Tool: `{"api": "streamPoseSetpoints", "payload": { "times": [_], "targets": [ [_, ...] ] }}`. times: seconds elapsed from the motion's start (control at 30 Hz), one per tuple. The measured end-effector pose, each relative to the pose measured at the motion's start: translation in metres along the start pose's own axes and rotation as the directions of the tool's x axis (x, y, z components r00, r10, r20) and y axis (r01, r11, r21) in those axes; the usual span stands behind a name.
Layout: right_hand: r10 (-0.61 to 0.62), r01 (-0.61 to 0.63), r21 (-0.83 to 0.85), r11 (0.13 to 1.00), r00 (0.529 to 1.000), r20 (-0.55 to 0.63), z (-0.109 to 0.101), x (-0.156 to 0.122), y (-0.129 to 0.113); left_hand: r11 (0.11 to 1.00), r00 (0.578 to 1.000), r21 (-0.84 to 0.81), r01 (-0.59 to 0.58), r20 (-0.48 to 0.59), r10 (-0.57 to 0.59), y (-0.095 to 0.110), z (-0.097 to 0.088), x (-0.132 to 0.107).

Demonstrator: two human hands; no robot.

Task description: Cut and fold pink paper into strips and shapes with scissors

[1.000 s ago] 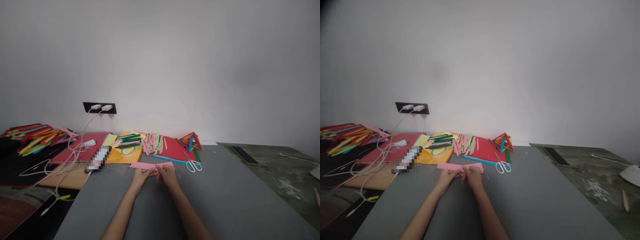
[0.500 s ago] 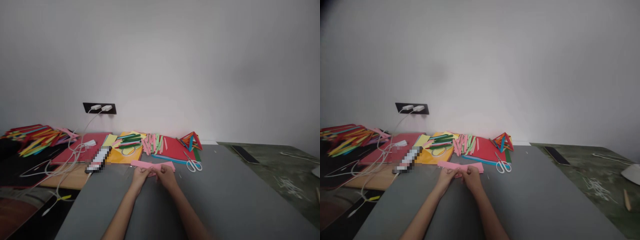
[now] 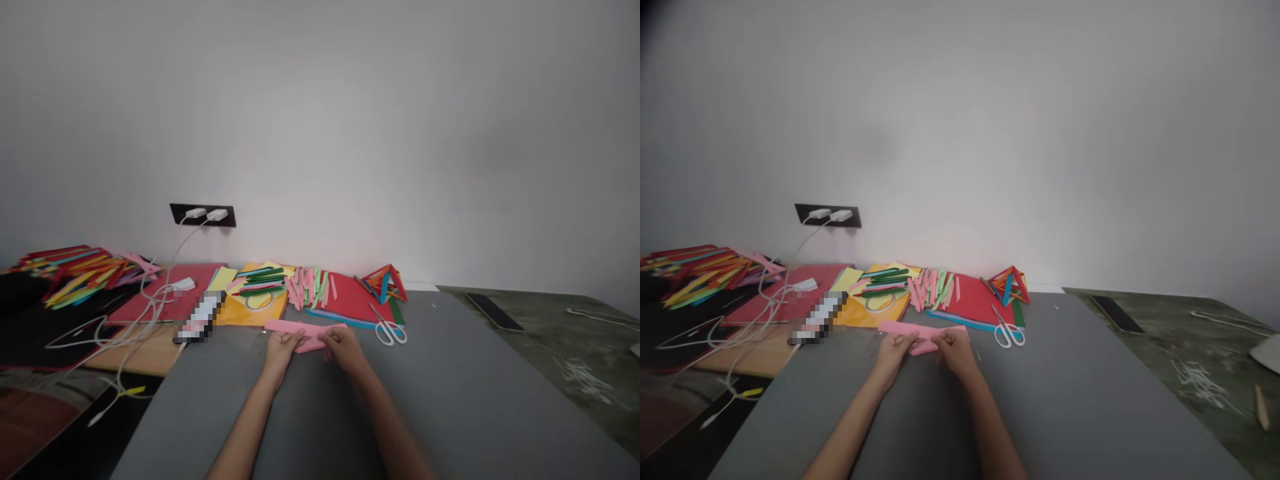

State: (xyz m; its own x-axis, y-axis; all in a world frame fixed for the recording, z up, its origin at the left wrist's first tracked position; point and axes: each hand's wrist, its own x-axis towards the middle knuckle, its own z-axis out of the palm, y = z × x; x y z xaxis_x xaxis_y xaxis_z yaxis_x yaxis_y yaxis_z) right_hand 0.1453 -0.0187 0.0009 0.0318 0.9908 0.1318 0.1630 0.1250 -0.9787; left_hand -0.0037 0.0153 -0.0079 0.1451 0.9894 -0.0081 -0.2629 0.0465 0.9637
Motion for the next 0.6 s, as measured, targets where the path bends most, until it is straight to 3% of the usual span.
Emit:
{"api": "streamPoseSetpoints", "payload": {
  "times": [0.6],
  "targets": [
    [0.072,-0.068,-0.115,0.991,0.997,0.03,-0.054,0.001,0.011,0.995,0.989,-0.099,-0.031,-0.146,0.016,-0.002,-0.005,0.004]
  ]
}}
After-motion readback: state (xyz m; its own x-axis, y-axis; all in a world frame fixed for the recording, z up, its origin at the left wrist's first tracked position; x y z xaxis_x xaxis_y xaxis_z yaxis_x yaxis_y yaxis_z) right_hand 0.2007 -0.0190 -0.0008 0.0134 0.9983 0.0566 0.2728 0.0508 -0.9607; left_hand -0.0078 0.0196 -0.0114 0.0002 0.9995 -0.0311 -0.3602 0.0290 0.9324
